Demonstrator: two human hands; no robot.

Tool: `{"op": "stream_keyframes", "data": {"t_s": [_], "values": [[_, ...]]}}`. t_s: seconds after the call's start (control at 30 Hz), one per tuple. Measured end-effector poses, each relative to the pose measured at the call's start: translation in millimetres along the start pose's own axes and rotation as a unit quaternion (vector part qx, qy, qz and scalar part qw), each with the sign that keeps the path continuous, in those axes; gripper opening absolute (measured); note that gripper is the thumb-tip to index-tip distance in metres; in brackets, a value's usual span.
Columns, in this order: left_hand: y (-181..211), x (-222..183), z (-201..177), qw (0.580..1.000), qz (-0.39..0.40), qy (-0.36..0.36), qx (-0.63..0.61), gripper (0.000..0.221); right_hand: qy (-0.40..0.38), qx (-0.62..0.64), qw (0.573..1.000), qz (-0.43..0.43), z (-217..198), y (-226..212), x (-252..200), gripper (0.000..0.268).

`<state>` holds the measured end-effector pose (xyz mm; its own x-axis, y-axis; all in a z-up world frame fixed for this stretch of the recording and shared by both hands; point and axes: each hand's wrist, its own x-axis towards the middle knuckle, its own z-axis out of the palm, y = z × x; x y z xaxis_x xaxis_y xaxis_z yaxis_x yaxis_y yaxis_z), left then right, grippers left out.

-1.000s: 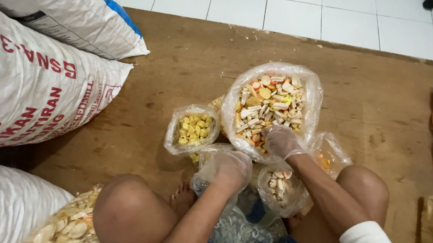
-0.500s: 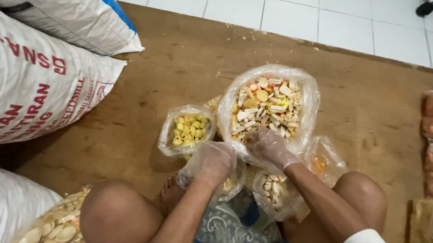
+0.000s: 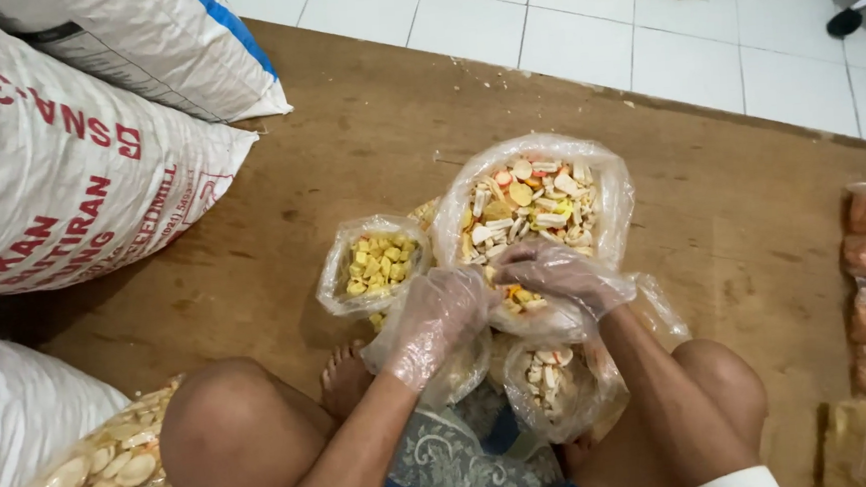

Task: The person sits on the floor and sorts mixed snack pieces from a large plastic bag into smaller plastic bags using gloved hands. They repeatedly scoop and distribute the snacks into multiple smaller bags arranged around the main bag.

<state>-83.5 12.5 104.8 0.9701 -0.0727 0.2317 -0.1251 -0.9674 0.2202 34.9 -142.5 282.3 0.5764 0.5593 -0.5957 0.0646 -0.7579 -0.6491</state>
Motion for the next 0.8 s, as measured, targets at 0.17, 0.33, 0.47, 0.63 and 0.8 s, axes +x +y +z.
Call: {"op": "stream_keyframes", "data": {"t_s": [0.17,0.33,0.47,0.63,0.8], "values": [[-1,-7,2,0.999,0.006,-0.020,0.032,0.020,-0.045,0.023,0.999,-0.004,-3,2,-6,0.032],[1,-22,7,0.997,0.001,-0.036,0.067,0.017,0.001,0.088,0.996,0.028,-3,-12,-22,0.038],[14,-33,-43,0.992,-0.039,-0.080,0.087,0.018,0.039,-0.166,0.979,0.110,13,28,3,0.036],[-3,-43,-52,0.957,-0.197,-0.199,0.072,0.032,0.065,-0.409,0.910,0.014,51,103,54,0.028],[-25,-57,57,0.989,0.041,-0.033,0.136,0.022,0.114,-0.487,0.864,-0.062,59,133,67,0.022]]}}
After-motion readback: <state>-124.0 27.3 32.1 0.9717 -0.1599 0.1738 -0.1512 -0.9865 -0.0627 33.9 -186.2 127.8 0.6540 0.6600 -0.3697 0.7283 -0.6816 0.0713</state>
